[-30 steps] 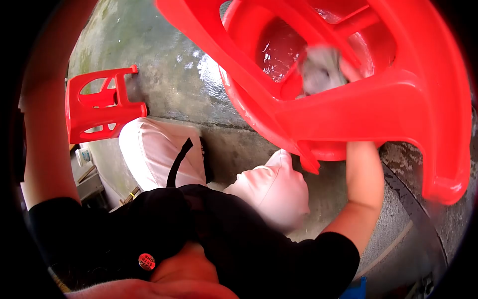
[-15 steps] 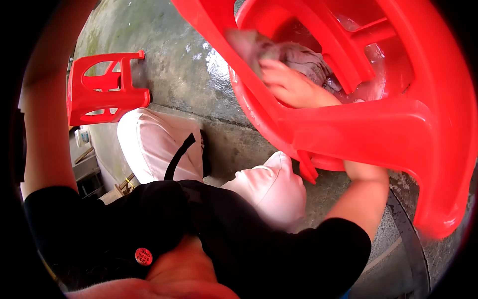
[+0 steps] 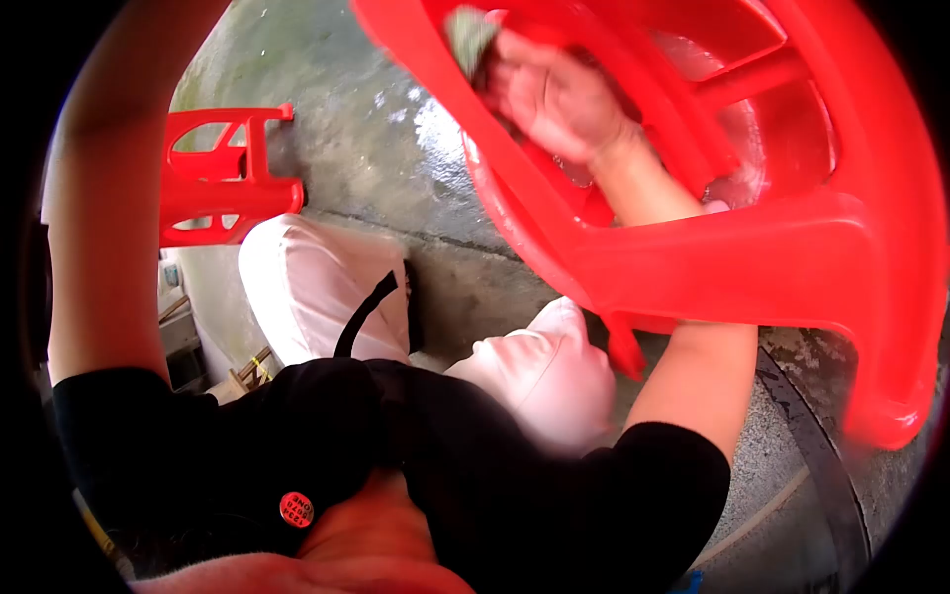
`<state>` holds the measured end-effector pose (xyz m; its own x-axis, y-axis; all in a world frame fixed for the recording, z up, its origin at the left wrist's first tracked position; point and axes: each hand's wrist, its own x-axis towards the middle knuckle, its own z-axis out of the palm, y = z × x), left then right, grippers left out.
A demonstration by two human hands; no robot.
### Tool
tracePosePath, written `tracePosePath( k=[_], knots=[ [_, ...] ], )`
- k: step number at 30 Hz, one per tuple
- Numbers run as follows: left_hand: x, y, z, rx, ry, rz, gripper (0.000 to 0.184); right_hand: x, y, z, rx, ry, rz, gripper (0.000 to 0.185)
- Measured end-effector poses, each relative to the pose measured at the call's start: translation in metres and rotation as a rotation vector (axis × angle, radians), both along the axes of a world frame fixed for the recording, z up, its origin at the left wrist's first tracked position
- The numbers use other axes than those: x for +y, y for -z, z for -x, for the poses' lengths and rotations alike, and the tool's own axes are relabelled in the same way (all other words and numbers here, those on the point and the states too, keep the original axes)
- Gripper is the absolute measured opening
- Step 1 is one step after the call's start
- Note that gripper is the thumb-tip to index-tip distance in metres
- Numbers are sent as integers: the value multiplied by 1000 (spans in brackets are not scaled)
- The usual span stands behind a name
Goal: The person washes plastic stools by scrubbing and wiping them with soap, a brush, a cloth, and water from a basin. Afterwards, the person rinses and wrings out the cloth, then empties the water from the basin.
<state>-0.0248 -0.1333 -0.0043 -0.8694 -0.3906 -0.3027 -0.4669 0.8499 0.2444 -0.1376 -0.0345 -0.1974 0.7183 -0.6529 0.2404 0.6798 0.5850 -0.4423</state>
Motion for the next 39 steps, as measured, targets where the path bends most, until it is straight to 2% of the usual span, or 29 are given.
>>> tracePosePath(
  k=[1,4,7,11,14,15,20,27,32,34,37,39],
  knots=[
    [3,1,-5,-13,-12,-14,80,-7,-4,-6,-100,-30,-40,49],
    [7,7,-9,-15,-27,-36,80,7,-6,15,-44,-54,97,45],
    [12,14,-3,16,-4,-54,80,50,8,56,221,-32,-30,39],
    [15,19,0,51,18,-76,79,117,19,130,1534,252,277,36],
    [19,23,2,67,25,-96,79,131,7,150,715,31,-395,39],
    [18,23,4,70,32,-95,79,134,18,160,717,38,-396,39],
    [25,35,7,95,31,-136,79,144,69,172,1074,58,-317,41],
    [16,18,23,153,53,-77,79,103,133,247,1585,164,-94,46],
    [15,19,32,182,71,-69,79,109,179,305,1935,219,44,49],
    [15,19,34,191,74,-63,79,112,100,213,2624,-29,795,52],
    [13,26,36,199,69,-65,79,104,147,194,2488,-182,898,51],
    [11,31,35,194,61,-69,79,96,142,178,2529,-228,1105,50]
  ],
)
